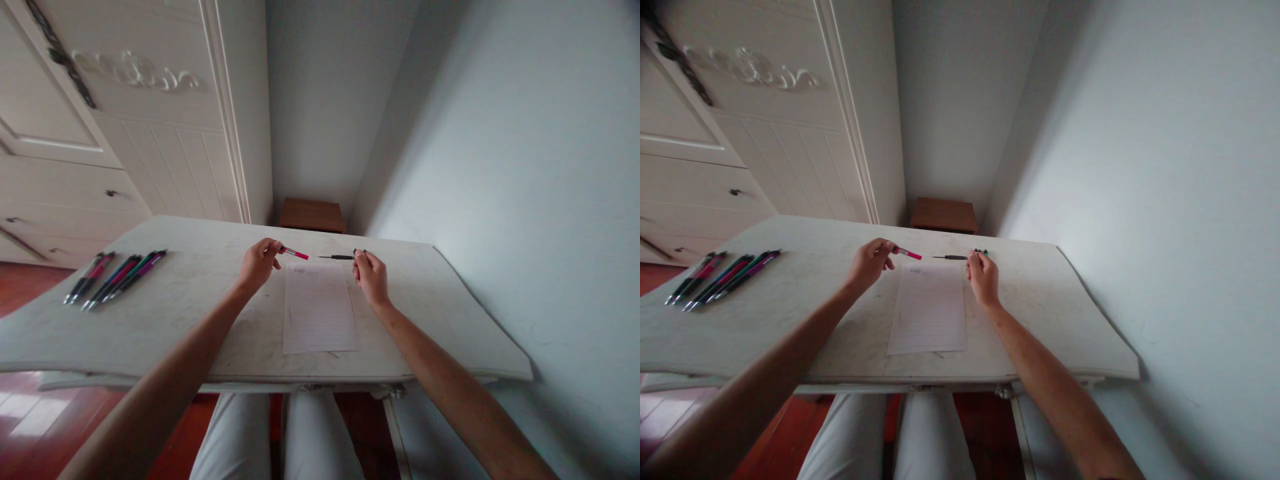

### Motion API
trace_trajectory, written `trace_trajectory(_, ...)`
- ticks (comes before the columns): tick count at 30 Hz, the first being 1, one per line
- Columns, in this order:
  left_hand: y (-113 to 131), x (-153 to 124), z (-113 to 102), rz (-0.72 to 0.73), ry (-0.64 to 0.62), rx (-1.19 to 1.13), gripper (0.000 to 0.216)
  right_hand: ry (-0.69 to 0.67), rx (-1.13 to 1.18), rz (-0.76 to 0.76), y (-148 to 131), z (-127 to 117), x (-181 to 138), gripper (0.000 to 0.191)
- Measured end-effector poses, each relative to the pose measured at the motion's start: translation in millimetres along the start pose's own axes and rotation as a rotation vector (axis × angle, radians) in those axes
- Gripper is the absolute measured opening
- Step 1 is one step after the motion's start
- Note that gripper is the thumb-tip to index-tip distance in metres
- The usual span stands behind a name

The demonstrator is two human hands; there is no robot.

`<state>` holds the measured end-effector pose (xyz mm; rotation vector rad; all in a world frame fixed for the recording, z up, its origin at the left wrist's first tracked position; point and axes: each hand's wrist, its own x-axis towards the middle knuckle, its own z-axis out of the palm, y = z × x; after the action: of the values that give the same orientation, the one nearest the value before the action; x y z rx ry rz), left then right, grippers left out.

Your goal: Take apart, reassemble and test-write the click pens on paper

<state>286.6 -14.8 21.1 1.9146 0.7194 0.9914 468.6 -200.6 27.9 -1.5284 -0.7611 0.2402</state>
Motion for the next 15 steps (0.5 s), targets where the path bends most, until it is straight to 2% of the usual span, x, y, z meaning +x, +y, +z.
trace_trajectory(6,0.0,0.9,-3.3,0.002,0.033,0.074,0.029,0.001,-0.067,-0.016,3.4,-2.0,2.3,0.043)
trace_trajectory(15,-2.0,-2.8,-2.4,0.128,-0.028,0.192,0.024,-0.046,-0.255,-0.094,11.6,-3.7,3.6,0.039)
